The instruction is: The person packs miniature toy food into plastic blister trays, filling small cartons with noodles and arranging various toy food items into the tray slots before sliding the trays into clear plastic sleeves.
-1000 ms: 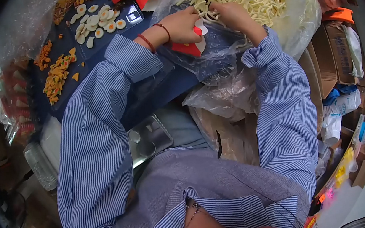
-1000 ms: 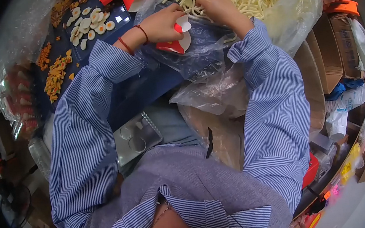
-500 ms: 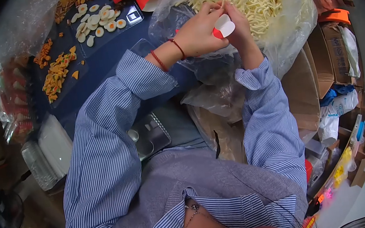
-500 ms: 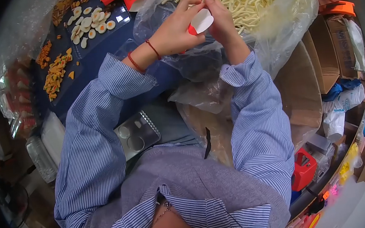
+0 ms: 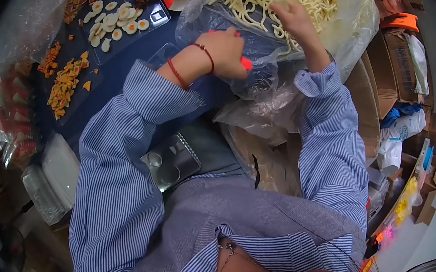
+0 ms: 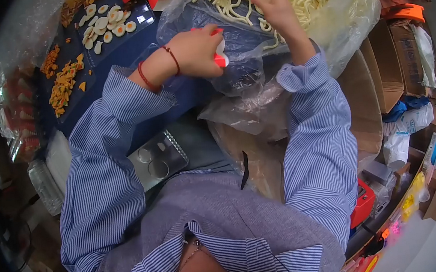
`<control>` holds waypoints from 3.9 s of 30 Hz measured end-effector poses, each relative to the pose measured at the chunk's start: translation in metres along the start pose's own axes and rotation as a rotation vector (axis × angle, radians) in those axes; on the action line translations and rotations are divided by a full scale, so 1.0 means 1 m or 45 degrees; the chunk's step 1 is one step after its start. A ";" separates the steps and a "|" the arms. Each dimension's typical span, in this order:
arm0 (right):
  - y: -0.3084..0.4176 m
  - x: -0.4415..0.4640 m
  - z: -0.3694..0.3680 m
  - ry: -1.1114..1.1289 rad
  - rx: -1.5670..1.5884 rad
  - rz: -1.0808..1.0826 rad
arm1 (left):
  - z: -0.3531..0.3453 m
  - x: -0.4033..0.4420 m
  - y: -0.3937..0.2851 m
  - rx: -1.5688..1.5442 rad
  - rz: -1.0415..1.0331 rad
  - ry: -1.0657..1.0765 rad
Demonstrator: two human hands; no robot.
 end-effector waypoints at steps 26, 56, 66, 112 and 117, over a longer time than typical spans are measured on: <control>0.005 -0.003 0.009 0.029 0.981 -0.397 | 0.004 0.009 0.021 -0.061 -0.020 -0.178; 0.003 0.024 -0.055 0.395 0.149 -0.359 | 0.000 0.036 -0.005 -0.079 0.112 0.159; 0.034 0.022 -0.043 0.579 0.044 -0.352 | -0.019 -0.086 -0.014 -1.265 -0.245 -0.428; 0.336 -0.170 -0.228 1.068 0.511 0.881 | -0.133 -0.329 0.022 -0.610 0.645 -1.746; 0.357 -0.176 -0.272 1.335 0.403 0.908 | -0.132 -0.356 0.035 -0.220 0.762 -1.713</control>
Point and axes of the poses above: each hand's wrist, its own x-axis towards the middle knuckle, its own z-axis out of the back of the hand, y = z × x, the point moved 5 cm from there along x, towards the middle knuckle, and after that the axes turned 7 degrees about y, right-handed, at the moved point
